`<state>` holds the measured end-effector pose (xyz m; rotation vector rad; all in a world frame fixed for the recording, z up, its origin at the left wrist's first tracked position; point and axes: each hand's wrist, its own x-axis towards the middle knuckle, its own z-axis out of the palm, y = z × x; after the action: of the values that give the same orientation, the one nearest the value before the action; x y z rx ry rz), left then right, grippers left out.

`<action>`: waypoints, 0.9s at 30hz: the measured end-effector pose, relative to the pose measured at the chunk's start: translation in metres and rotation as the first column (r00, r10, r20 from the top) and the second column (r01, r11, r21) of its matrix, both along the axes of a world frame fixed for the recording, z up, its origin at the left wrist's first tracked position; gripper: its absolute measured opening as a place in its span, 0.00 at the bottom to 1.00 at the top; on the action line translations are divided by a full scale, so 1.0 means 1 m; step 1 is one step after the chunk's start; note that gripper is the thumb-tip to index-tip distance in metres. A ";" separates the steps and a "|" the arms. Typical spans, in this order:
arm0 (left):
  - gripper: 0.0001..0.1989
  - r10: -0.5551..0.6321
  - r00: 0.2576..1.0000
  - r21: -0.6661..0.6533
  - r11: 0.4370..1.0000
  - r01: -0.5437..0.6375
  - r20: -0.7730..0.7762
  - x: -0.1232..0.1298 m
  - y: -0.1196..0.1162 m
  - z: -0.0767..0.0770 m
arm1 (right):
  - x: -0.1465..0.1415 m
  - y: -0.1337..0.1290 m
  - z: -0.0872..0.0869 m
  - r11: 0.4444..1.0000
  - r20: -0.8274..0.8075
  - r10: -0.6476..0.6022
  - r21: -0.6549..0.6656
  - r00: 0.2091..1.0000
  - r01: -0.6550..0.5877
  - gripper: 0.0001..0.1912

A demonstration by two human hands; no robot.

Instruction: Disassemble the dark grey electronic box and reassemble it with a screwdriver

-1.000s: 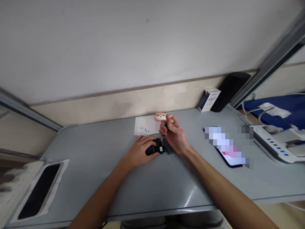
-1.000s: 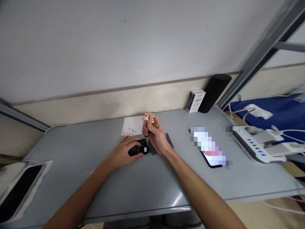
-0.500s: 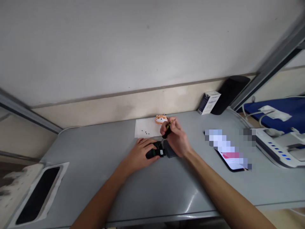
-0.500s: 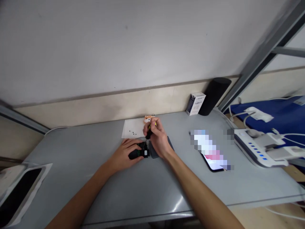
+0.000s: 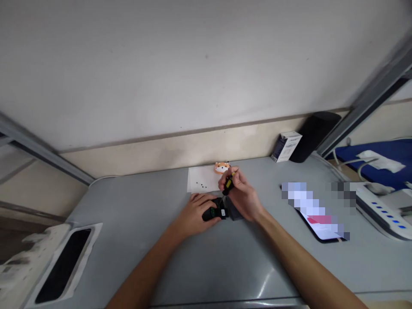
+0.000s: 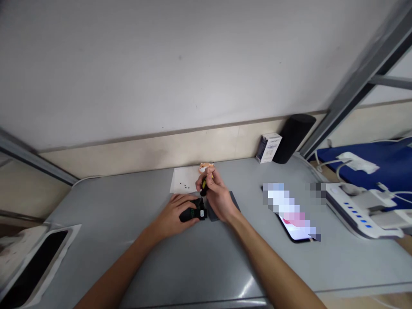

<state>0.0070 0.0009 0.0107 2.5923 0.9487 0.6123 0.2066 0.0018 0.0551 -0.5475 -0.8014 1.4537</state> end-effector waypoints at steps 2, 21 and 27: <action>0.09 0.000 1.000 0.003 1.000 0.000 0.003 0.000 0.000 0.000 | 0.007 0.003 0.001 0.999 -0.011 0.045 -0.005 0.999 -0.045 0.19; 0.09 0.011 1.000 0.011 1.000 -0.011 0.021 0.000 0.000 -0.001 | 0.010 0.006 0.004 0.991 -0.038 0.094 -0.092 0.995 -0.097 0.24; 0.09 0.005 1.000 0.018 1.000 -0.005 0.019 0.000 0.000 -0.002 | 0.001 0.000 -0.003 1.000 -0.049 0.023 -0.015 0.999 -0.023 0.19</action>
<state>0.0066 0.0009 0.0090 2.5957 0.9484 0.6483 0.2071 0.0015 0.0523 -0.5143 -0.7606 1.4901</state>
